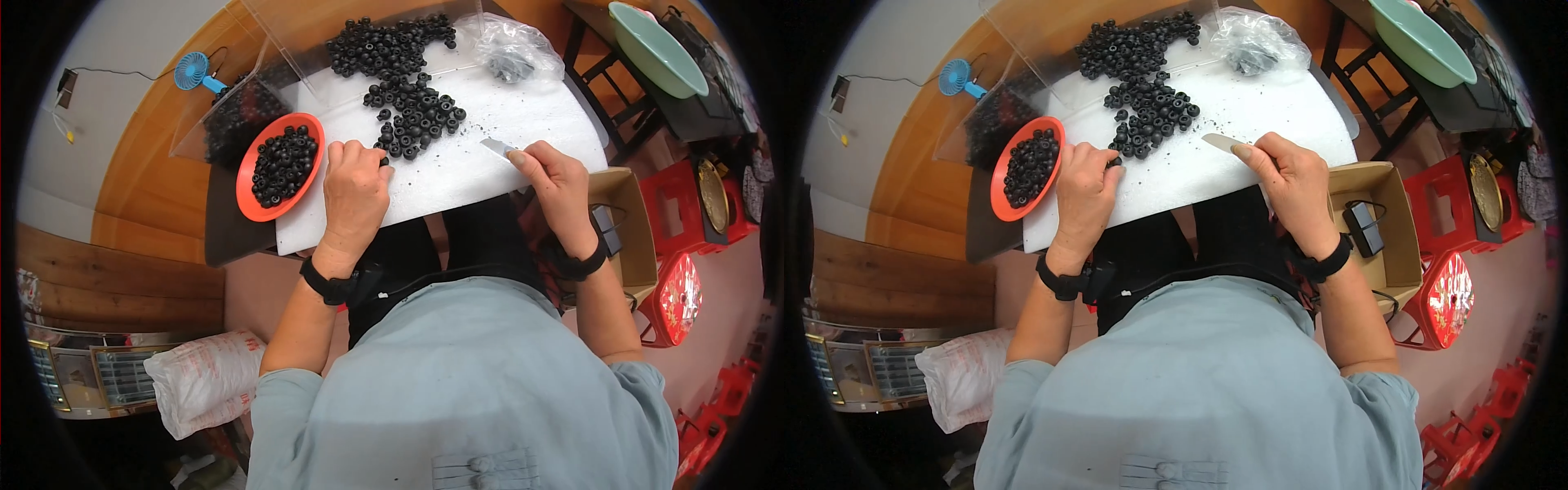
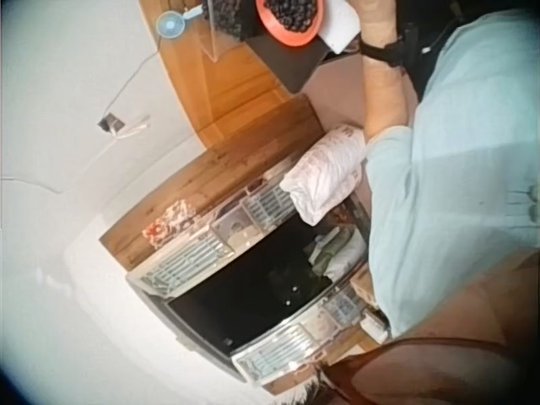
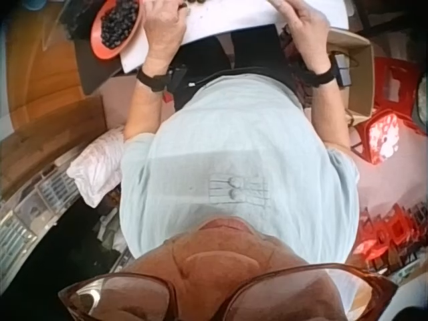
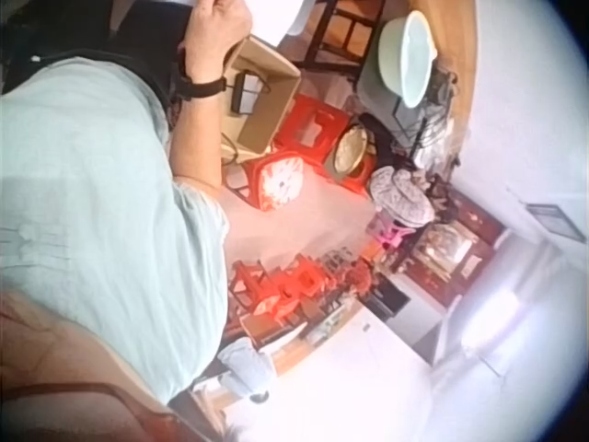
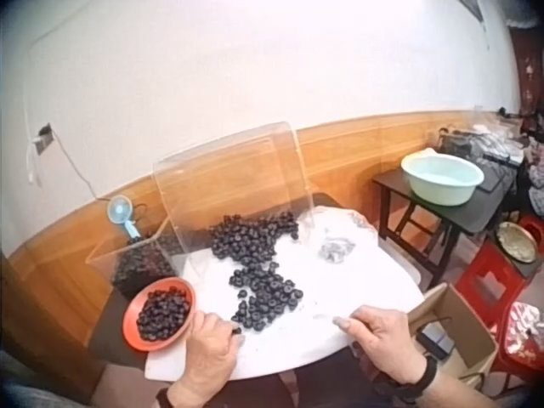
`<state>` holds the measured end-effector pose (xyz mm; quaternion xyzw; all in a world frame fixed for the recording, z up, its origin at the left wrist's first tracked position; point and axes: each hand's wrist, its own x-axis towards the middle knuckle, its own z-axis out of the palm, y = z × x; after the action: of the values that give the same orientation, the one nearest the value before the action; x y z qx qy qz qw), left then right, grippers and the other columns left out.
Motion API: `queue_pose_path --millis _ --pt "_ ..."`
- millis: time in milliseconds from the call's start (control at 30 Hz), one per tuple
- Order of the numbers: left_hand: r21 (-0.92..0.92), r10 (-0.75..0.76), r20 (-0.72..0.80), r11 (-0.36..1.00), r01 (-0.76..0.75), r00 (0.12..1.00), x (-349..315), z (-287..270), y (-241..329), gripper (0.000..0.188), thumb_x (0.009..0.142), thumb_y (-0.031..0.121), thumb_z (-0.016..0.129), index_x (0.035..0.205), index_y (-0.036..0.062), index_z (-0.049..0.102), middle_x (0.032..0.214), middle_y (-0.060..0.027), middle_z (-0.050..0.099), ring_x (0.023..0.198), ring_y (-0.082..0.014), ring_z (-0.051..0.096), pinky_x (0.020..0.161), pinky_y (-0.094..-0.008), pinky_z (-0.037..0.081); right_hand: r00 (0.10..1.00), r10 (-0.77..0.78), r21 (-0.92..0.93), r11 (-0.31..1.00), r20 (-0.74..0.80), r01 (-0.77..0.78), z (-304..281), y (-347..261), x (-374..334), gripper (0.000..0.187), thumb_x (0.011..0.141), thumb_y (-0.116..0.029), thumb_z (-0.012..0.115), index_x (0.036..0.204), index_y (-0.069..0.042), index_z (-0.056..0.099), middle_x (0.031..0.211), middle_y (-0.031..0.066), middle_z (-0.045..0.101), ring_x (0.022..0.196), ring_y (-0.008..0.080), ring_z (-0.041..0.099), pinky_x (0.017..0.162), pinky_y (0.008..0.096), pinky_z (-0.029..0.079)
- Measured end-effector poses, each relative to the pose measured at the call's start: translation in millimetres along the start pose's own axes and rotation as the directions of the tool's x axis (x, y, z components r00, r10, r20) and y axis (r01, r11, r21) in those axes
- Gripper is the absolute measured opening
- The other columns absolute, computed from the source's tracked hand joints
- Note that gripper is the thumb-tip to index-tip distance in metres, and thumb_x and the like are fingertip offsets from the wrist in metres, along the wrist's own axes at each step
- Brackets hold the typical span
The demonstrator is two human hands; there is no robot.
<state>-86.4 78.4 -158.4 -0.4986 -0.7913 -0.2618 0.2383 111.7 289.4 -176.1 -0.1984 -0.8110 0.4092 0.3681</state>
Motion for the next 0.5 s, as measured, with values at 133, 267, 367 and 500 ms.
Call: queue_pose_path --millis 133,267,367,500 --pt "0.043 0.005 0.022 0.999 -0.006 1.000 3 5 -6 0.013 0.082 0.000 0.072 0.094 -0.0005 0.072 0.088 -0.0125 0.061 0.091 -0.0327 0.056 0.080 -0.0417 0.048 0.997 -0.062 -0.189 0.980 0.038 0.068 1 -12 -2 0.033 0.096 -0.034 0.074 0.081 -0.005 0.068 0.062 0.0074 0.058 0.054 0.0220 0.055 0.053 0.0355 0.042" --pt "-0.171 -0.052 0.002 0.984 0.051 0.999 -1 0 -10 0.015 0.086 0.001 0.071 0.100 -0.0025 0.072 0.088 -0.0080 0.062 0.086 -0.0243 0.057 0.078 -0.0365 0.048 0.941 -0.338 -0.385 0.867 0.008 0.315 9 -32 3 0.027 0.090 -0.032 0.078 0.081 -0.009 0.067 0.074 0.0076 0.061 0.068 0.0273 0.063 0.059 0.0394 0.048" --pt "-0.546 -0.282 0.093 0.788 0.286 0.955 -9 -6 -8 0.017 0.090 0.001 0.071 0.106 -0.0012 0.073 0.090 -0.0083 0.066 0.083 -0.0215 0.059 0.076 -0.0333 0.050 0.871 -0.478 -0.462 0.752 0.111 0.471 26 -47 8 0.026 0.085 -0.030 0.080 0.078 -0.010 0.065 0.076 0.0071 0.057 0.073 0.0278 0.062 0.060 0.0400 0.049" --pt "-0.750 -0.470 0.236 0.468 0.467 0.851 -11 -14 -2 0.021 0.098 0.004 0.067 0.117 -0.0021 0.073 0.101 -0.0052 0.072 0.082 -0.0114 0.060 0.071 -0.0255 0.049 0.826 -0.520 -0.425 0.712 0.217 0.560 59 -44 8 0.025 0.079 -0.026 0.082 0.078 -0.010 0.063 0.081 0.0070 0.058 0.081 0.0283 0.061 0.065 0.0406 0.051"
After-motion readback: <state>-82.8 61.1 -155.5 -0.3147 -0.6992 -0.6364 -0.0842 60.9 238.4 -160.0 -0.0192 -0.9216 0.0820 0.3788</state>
